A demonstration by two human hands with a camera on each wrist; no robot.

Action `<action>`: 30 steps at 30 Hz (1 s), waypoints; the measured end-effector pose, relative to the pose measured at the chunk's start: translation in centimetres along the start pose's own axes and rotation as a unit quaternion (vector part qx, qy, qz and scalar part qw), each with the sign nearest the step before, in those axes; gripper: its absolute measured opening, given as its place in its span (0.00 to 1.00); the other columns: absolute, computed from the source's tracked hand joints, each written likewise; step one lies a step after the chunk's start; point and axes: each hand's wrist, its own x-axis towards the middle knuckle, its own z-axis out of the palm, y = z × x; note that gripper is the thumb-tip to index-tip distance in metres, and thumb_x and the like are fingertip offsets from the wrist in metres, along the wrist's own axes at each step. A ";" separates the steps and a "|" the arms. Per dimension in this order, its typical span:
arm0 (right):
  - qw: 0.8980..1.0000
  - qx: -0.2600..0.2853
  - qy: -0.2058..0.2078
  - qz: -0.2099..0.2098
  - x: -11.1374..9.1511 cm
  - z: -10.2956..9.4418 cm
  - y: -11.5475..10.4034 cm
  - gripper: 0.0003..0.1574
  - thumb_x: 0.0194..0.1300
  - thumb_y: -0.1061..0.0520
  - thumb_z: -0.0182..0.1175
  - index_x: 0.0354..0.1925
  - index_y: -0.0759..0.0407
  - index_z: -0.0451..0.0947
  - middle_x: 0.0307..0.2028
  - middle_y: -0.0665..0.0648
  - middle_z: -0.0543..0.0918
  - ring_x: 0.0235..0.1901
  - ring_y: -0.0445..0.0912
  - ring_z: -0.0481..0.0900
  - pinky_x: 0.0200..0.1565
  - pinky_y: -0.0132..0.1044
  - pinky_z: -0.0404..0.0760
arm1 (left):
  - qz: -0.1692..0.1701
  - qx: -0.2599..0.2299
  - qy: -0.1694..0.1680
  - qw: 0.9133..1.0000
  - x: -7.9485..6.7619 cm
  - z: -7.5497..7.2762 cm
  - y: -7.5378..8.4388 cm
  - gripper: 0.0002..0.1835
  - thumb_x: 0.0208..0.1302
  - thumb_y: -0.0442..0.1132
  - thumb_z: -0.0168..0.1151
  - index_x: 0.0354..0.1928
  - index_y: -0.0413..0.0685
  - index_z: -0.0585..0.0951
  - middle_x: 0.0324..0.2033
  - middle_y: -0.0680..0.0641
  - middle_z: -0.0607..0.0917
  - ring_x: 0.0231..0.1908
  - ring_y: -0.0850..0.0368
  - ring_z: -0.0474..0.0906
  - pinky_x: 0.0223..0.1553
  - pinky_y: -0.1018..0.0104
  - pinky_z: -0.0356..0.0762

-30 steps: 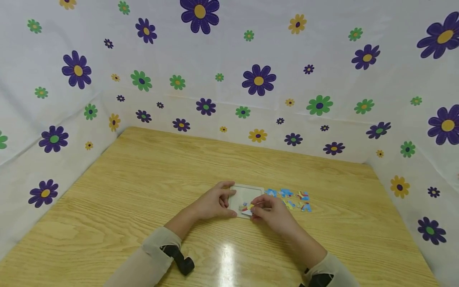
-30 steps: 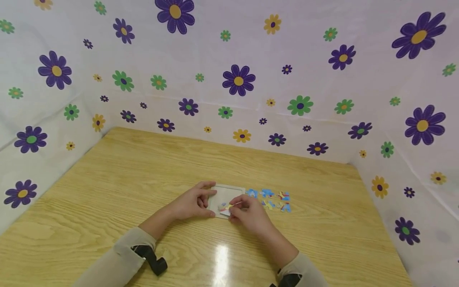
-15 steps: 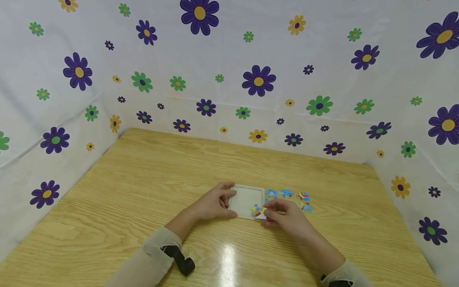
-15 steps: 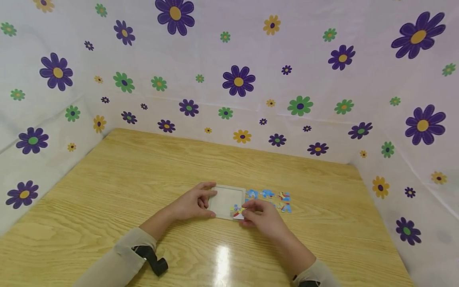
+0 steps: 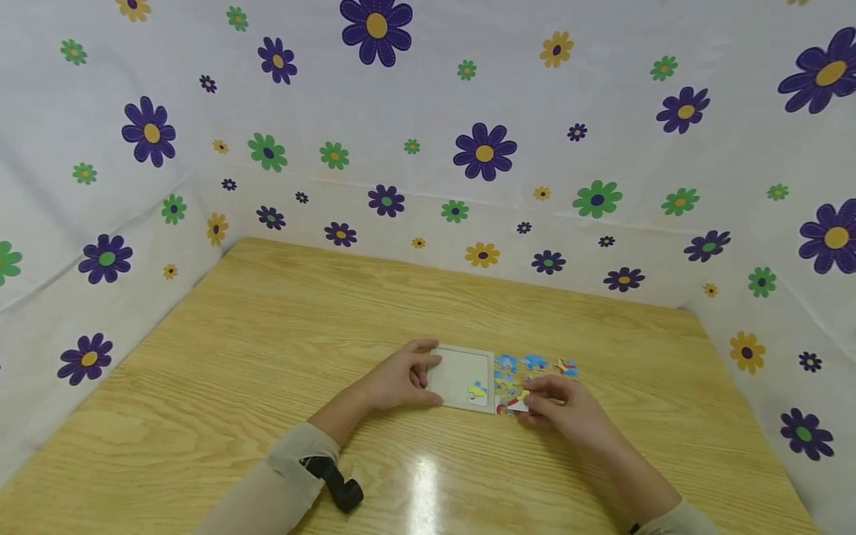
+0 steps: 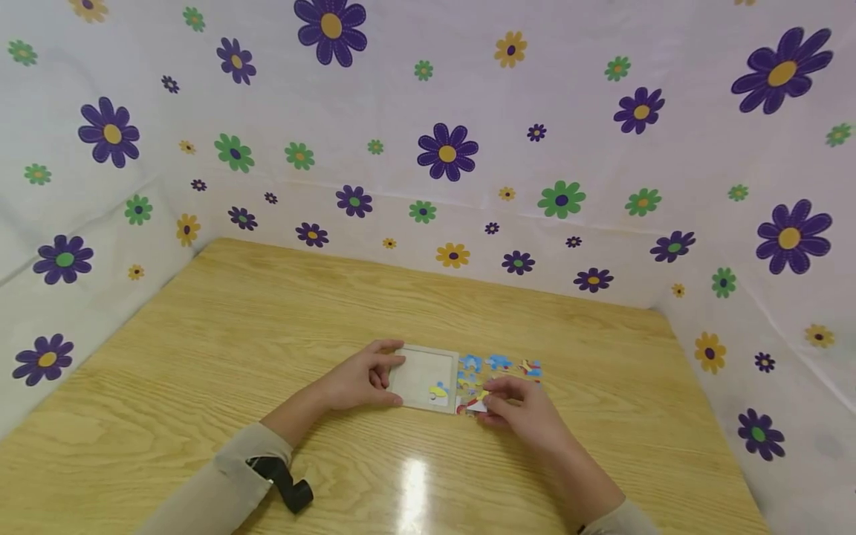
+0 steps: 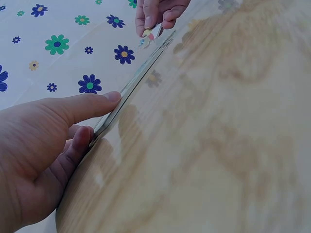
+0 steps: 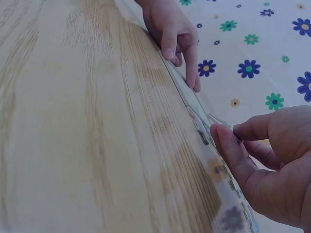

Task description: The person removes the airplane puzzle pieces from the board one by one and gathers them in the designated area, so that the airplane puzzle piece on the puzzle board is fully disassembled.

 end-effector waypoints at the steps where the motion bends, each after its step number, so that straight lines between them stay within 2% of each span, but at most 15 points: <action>1: 1.000 0.000 0.004 0.001 -0.1 -0.1 0.0 0.22 0.72 0.65 0.57 0.59 0.77 0.70 0.49 0.66 0.79 0.40 0.47 0.87 0.45 0.36 0.86 | 0.001 -0.001 0.000 1.000 0.0 0.0 0.0 0.41 0.54 0.42 0.78 0.69 0.39 0.71 0.76 0.50 0.59 0.37 0.60 0.72 0.37 0.74 0.74; 19: 0.998 0.003 0.047 0.028 -1.0 -2.2 1.4 0.22 0.72 0.65 0.57 0.59 0.77 0.70 0.44 0.58 0.81 0.39 0.44 0.86 0.45 0.35 0.86 | 0.003 -0.006 -0.004 1.000 -0.2 0.0 0.0 0.42 0.55 0.41 0.78 0.70 0.38 0.71 0.75 0.49 0.59 0.36 0.59 0.72 0.37 0.74 0.73; 25: 0.998 0.010 0.051 0.035 -1.1 -2.4 2.1 0.23 0.71 0.65 0.58 0.60 0.77 0.71 0.46 0.60 0.82 0.38 0.45 0.87 0.44 0.34 0.86 | 0.009 -0.004 -0.003 1.000 -0.3 0.0 0.0 0.41 0.55 0.41 0.77 0.69 0.37 0.71 0.75 0.48 0.59 0.37 0.58 0.71 0.38 0.73 0.72; 30: 0.997 0.019 0.069 0.039 -1.0 -2.2 2.2 0.24 0.70 0.65 0.60 0.60 0.77 0.72 0.44 0.57 0.84 0.36 0.44 0.88 0.43 0.33 0.86 | 0.006 -0.001 -0.001 1.000 -0.2 0.0 0.1 0.41 0.55 0.41 0.77 0.69 0.38 0.71 0.75 0.49 0.59 0.37 0.59 0.72 0.38 0.73 0.73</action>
